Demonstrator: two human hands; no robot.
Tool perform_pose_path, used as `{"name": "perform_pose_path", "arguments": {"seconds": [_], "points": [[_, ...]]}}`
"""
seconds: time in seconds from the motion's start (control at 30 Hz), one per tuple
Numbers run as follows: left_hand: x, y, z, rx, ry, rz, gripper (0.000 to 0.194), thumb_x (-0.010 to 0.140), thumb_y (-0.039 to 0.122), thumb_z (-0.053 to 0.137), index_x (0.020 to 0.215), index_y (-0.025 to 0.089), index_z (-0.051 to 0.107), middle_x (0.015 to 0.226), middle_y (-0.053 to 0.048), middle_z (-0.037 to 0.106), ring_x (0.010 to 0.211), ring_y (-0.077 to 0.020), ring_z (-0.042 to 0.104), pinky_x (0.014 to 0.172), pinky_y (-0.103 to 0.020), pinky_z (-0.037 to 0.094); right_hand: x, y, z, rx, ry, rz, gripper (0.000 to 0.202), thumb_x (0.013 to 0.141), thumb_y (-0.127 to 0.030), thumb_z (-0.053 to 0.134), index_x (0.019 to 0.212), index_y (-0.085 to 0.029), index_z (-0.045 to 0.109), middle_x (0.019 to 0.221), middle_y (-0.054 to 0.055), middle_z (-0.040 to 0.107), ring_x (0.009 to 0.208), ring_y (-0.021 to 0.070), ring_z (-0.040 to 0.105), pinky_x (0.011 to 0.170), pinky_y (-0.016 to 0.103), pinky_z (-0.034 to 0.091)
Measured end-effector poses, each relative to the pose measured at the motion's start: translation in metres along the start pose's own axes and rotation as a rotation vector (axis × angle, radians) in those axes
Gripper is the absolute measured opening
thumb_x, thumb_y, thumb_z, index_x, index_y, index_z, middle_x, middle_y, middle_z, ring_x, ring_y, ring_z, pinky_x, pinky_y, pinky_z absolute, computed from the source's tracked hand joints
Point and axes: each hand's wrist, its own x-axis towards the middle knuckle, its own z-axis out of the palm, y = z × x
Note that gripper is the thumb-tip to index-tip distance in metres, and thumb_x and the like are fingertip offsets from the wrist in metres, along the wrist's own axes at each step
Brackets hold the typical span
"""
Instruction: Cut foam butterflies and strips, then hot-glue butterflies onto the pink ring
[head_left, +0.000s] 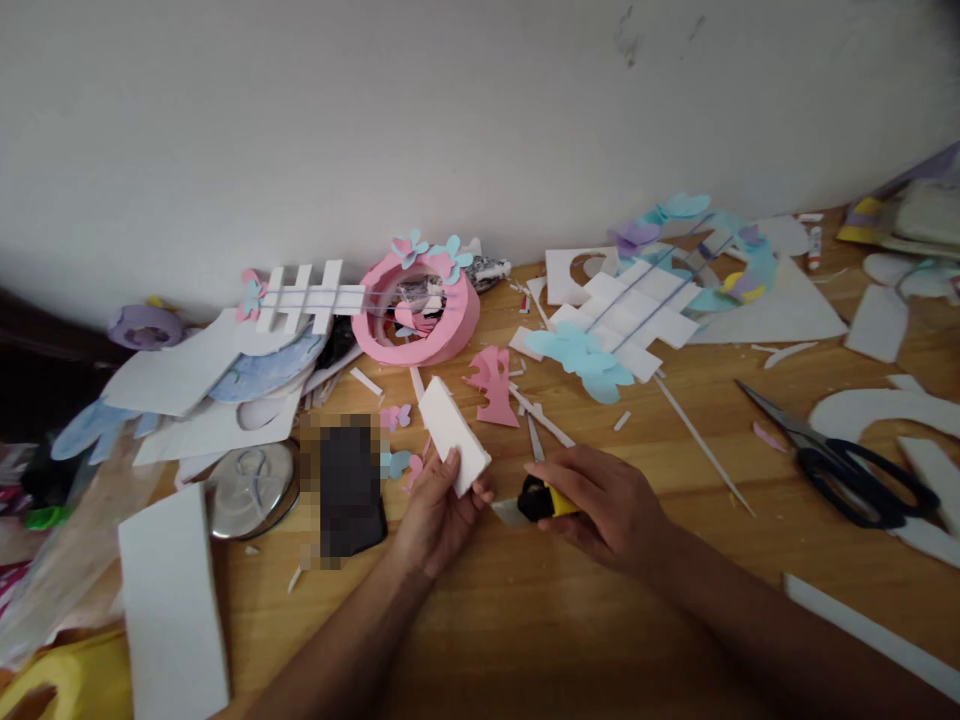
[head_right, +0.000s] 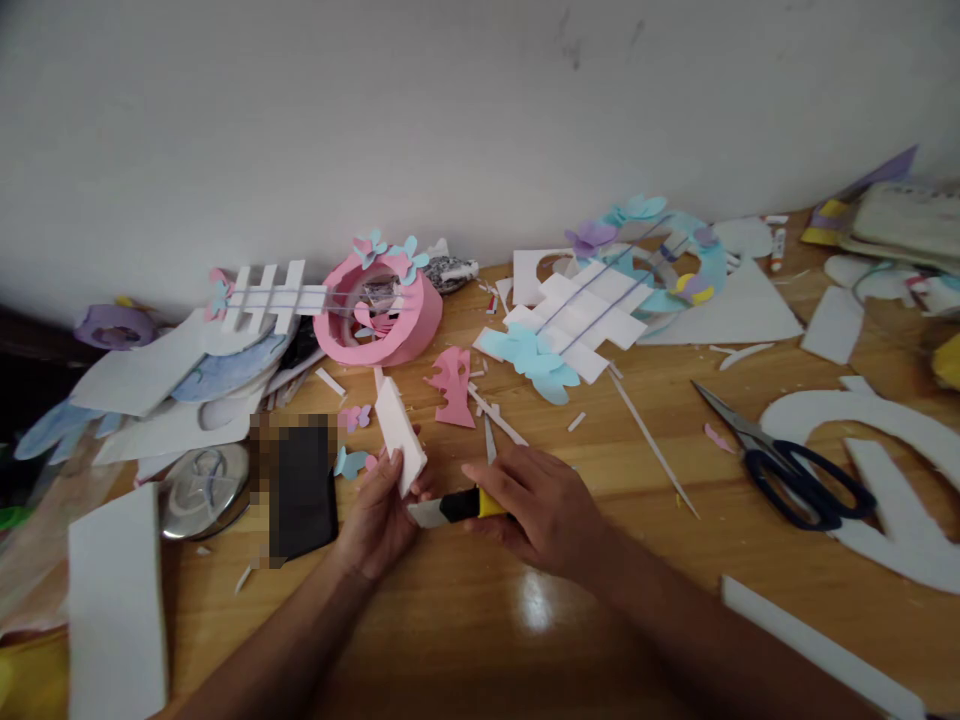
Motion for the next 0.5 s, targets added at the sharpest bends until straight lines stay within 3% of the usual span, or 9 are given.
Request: {"name": "perform_pose_path", "arguments": {"seconds": [0.2, 0.5], "points": [[-0.0031, -0.0022, 0.0019, -0.011, 0.001, -0.081, 0.036, 0.074, 0.032, 0.086, 0.097, 0.018, 0.061, 0.077, 0.002, 0.066, 0.051, -0.0048, 0.056, 0.05, -0.015, 0.051, 0.0022, 0.0002, 0.007, -0.046, -0.019, 0.073, 0.039, 0.097, -0.044, 0.055, 0.123, -0.016, 0.059, 0.09, 0.009, 0.065, 0.081, 0.0214, 0.062, 0.073, 0.033, 0.052], [-0.0035, -0.005, -0.0017, 0.068, -0.084, -0.09, 0.038, 0.073, 0.027, 0.086, 0.099, 0.015, 0.061, 0.073, 0.004, 0.061, 0.051, -0.0029, 0.052, 0.048, -0.014, 0.048, -0.0001, 0.0032, 0.0096, -0.022, -0.025, 0.089, 0.039, 0.097, -0.043, 0.056, 0.126, -0.016, 0.06, 0.095, 0.011, 0.066, 0.086, 0.0226, 0.062, 0.076, 0.035, 0.053]]}}
